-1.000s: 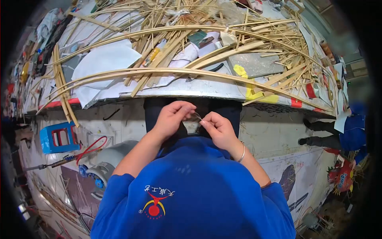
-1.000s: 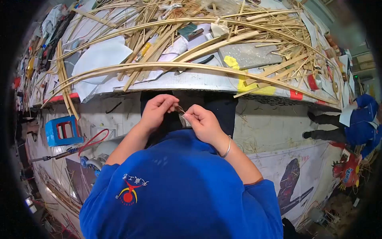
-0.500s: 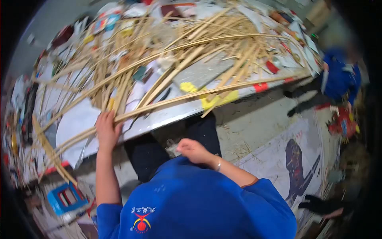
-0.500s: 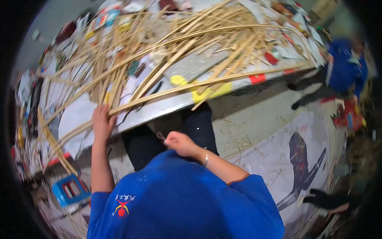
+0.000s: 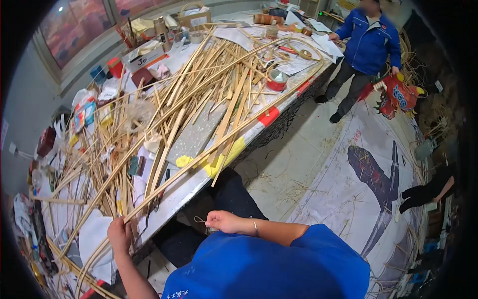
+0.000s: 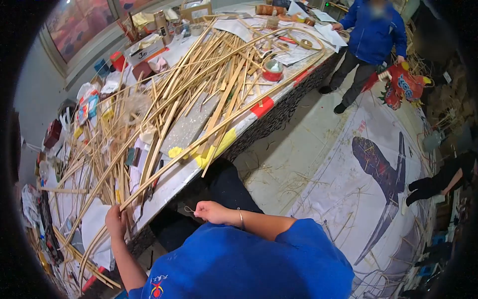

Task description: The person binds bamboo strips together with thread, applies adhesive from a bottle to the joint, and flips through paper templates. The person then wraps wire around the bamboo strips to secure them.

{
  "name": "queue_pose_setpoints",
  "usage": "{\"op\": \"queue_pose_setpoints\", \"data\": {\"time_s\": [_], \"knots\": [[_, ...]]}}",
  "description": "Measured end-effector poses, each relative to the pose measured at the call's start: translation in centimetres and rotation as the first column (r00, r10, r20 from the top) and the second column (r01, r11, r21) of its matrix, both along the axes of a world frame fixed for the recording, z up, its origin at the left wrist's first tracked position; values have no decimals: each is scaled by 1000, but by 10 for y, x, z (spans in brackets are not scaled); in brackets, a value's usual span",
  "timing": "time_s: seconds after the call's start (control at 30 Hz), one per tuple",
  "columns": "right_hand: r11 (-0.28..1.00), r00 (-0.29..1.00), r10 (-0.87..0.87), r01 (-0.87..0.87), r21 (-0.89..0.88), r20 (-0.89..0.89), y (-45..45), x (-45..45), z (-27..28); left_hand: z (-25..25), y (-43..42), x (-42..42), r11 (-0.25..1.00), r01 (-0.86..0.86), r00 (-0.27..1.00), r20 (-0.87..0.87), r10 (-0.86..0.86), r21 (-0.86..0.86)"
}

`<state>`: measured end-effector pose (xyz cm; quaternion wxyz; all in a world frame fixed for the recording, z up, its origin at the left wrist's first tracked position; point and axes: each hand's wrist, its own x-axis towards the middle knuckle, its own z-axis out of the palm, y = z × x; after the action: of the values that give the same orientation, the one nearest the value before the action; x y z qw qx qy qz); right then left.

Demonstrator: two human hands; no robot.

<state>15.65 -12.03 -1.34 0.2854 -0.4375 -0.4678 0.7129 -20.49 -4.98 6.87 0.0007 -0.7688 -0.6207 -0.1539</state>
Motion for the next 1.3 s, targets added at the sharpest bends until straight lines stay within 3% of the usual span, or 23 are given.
{"op": "queue_pose_setpoints", "data": {"time_s": [0.27, 0.37, 0.47, 0.5, 0.77, 0.9, 1.0, 1.3], "knots": [[1000, 998, 4, -6, -29, -60, 3, -9, -7, 29, -10, 13, 997, 54, 998, 22, -55, 47], [999, 998, 30, -31, -21, -57, 2, -9, -7, 30, -20, 21, 1000, 2, 999, 37, -2, -15], [999, 999, 53, -53, -12, -12, 0, -8, -3, 19, -28, 23, 996, -26, 999, 46, 30, -87], [998, 998, 58, -58, -16, -10, -1, -7, -1, 10, -30, 21, 997, -7, 993, 119, 15, -71], [994, 995, 96, -96, -58, -4, 0, -8, -1, -7, -60, 40, 997, -27, 976, 213, 42, -74], [991, 994, 107, -107, -75, -12, -1, -13, 3, -34, -63, 38, 999, -10, 974, 228, 1, 36], [991, 994, 101, -104, -83, -41, 0, -17, -1, -39, -64, 42, 993, -69, 958, 270, 91, -92], [985, 994, 113, -112, -133, 2, 2, -22, -1, -35, -68, 51, 997, -49, 962, 271, 32, 53]]}}
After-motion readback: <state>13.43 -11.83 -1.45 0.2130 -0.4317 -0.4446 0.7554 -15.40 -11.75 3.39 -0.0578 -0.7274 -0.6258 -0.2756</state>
